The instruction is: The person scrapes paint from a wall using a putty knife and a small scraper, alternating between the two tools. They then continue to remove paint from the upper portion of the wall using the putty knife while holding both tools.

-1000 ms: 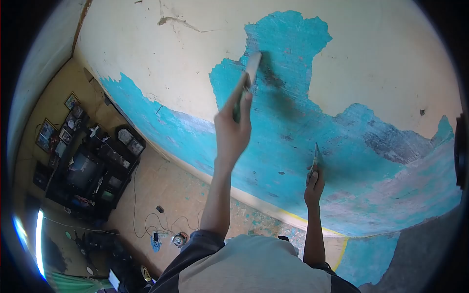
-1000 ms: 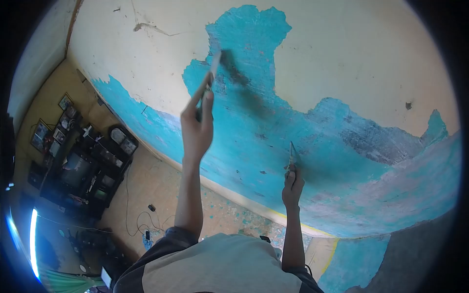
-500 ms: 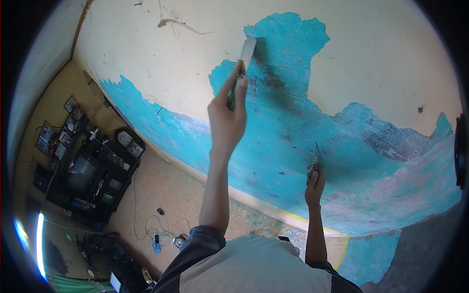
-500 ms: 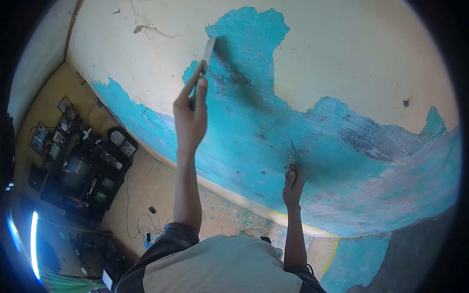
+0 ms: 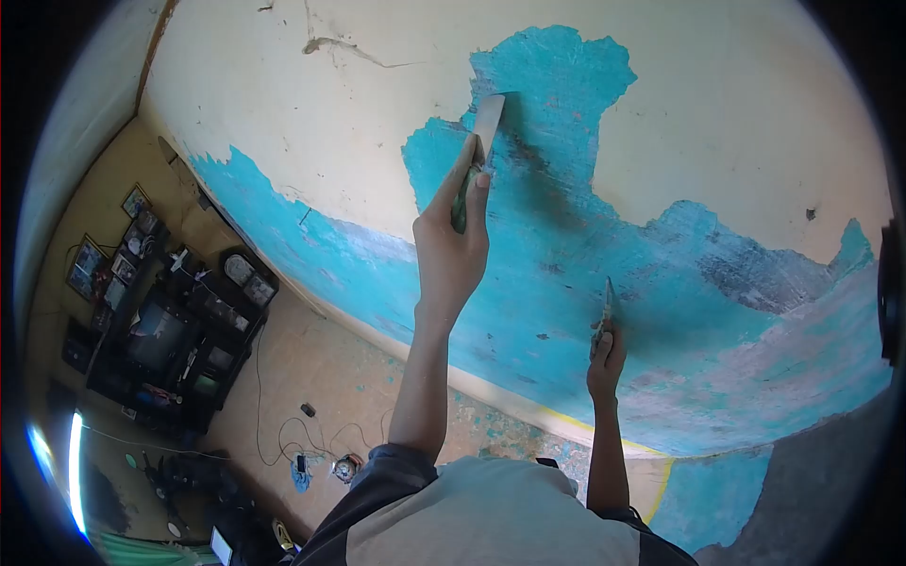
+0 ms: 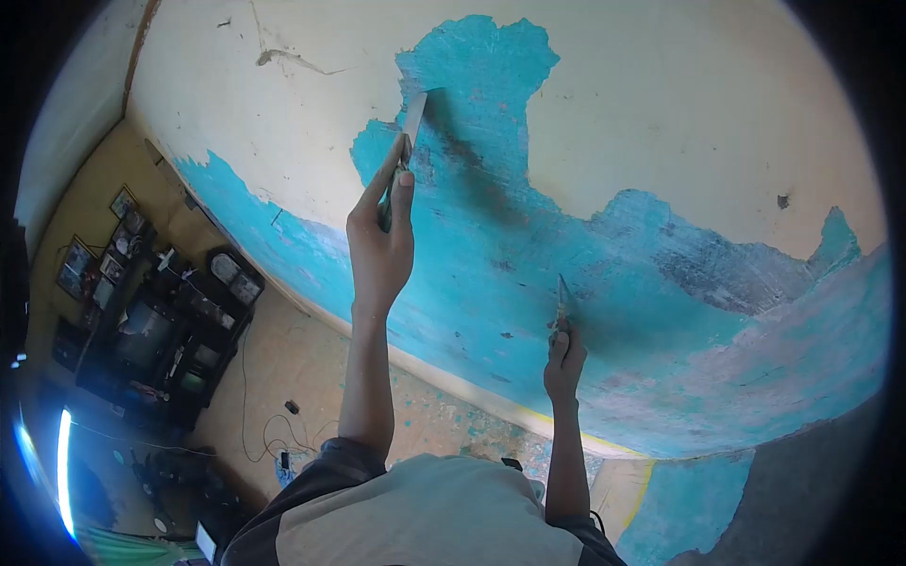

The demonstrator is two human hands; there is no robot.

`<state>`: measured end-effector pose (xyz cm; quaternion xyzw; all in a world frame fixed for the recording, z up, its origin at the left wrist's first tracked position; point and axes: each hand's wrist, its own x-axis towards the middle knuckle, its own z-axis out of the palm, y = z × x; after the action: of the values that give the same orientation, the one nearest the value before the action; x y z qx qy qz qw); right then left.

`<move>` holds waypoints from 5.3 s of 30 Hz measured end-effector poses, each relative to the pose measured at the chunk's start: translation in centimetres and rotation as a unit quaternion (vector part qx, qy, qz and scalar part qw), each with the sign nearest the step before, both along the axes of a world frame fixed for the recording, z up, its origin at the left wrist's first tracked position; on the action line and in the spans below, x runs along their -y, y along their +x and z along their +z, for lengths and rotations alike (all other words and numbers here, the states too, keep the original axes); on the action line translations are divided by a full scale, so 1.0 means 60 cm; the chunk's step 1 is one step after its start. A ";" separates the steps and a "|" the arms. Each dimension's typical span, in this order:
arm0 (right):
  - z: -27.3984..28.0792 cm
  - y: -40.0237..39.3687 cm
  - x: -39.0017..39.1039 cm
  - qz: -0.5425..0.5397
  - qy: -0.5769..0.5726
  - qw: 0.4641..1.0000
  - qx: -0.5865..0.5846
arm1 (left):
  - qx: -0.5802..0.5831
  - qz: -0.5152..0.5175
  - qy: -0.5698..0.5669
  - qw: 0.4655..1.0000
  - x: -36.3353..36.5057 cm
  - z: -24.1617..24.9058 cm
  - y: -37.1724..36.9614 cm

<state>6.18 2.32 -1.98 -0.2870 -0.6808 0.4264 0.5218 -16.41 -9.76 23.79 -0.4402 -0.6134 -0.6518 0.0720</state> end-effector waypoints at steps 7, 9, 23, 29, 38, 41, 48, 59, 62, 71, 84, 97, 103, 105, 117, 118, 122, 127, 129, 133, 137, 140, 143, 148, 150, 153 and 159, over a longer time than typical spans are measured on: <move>-0.004 0.002 0.001 0.009 -0.007 1.000 -0.003 | -0.017 0.012 -0.012 1.000 0.005 0.023 -0.014; -0.008 0.001 0.001 0.011 -0.002 1.000 -0.008 | -0.051 0.008 0.014 0.999 0.001 0.002 -0.015; -0.012 0.000 -0.002 0.002 -0.006 1.000 -0.008 | -0.005 0.010 -0.006 1.000 -0.001 0.013 -0.006; -0.011 0.000 0.003 0.015 -0.008 1.000 -0.014 | 0.005 0.014 0.002 1.000 -0.002 0.019 -0.017; -0.003 -0.002 -0.002 0.008 0.016 1.000 -0.010 | 0.009 0.013 0.022 1.000 -0.010 0.042 -0.021; -0.004 0.000 0.000 0.006 -0.002 1.000 -0.010 | -0.017 0.021 0.023 0.999 -0.013 0.008 -0.019; -0.005 0.000 -0.005 0.010 0.005 1.000 -0.015 | 0.028 0.004 0.009 1.000 -0.006 0.021 -0.014; -0.005 0.000 -0.003 0.011 0.012 1.000 -0.016 | 0.016 0.005 0.039 0.999 -0.007 0.039 -0.017; -0.007 0.002 0.000 0.010 -0.010 1.000 -0.004 | 0.009 0.009 0.029 1.000 -0.006 0.006 -0.010; -0.010 0.000 -0.003 0.013 0.015 1.000 0.000 | 0.012 0.026 0.038 0.999 -0.013 0.046 -0.028; -0.012 -0.001 -0.003 0.009 0.016 1.000 -0.014 | -0.061 0.043 0.023 0.997 -0.009 0.031 -0.013; -0.014 -0.002 -0.008 0.023 0.011 1.000 -0.017 | -0.043 0.084 -0.003 0.996 -0.009 0.028 0.019; -0.018 -0.001 -0.007 0.028 0.011 0.999 -0.017 | -0.056 0.131 -0.058 0.988 -0.008 0.089 0.016; -0.015 -0.001 -0.007 0.027 0.013 0.999 -0.017 | -0.077 0.135 -0.032 0.987 -0.009 0.069 0.023; -0.013 -0.002 -0.006 0.029 0.006 0.999 -0.027 | -0.095 0.068 -0.021 0.993 -0.016 0.046 0.049; -0.010 -0.001 -0.005 0.031 0.001 0.999 -0.025 | -0.106 0.063 -0.016 0.992 -0.019 0.035 0.051; -0.012 0.000 -0.006 0.039 0.000 0.999 -0.027 | -0.097 0.071 -0.030 0.992 -0.018 0.067 0.055; -0.015 0.002 -0.008 0.039 0.010 0.999 -0.020 | -0.071 0.065 -0.045 0.994 -0.013 0.066 0.054; -0.011 -0.001 -0.012 0.042 0.006 0.999 -0.022 | -0.091 0.045 0.012 0.995 -0.019 0.055 0.052; -0.014 0.000 -0.011 0.037 0.011 0.999 -0.020 | -0.070 0.046 -0.021 0.996 -0.018 0.077 0.045; -0.006 0.002 -0.008 0.048 0.013 0.999 -0.017 | -0.077 0.058 -0.030 0.995 -0.012 0.058 0.052; -0.014 0.001 -0.011 0.045 0.005 0.999 -0.022 | -0.105 0.072 -0.043 0.991 -0.013 0.064 0.049; -0.007 0.001 -0.008 0.042 0.016 0.999 -0.016 | -0.151 0.093 -0.054 0.983 -0.015 0.069 0.033; -0.015 0.000 -0.014 0.054 0.004 0.998 -0.029 | -0.135 0.058 -0.007 0.989 -0.019 0.048 0.049; -0.018 0.003 -0.013 0.057 0.000 0.998 -0.027 | -0.122 0.071 -0.029 0.990 -0.025 0.066 0.049; -0.018 0.003 -0.018 0.053 0.011 0.998 -0.014 | -0.097 0.072 -0.054 0.991 -0.025 0.080 0.058; -0.019 0.004 -0.015 0.052 0.022 0.998 -0.014 | -0.150 0.080 -0.002 0.986 -0.039 0.049 0.048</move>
<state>6.44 3.22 -3.10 -0.2332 -0.6969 0.4420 0.5145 -13.52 -7.42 26.73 -0.4828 -0.6303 -0.5692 0.2136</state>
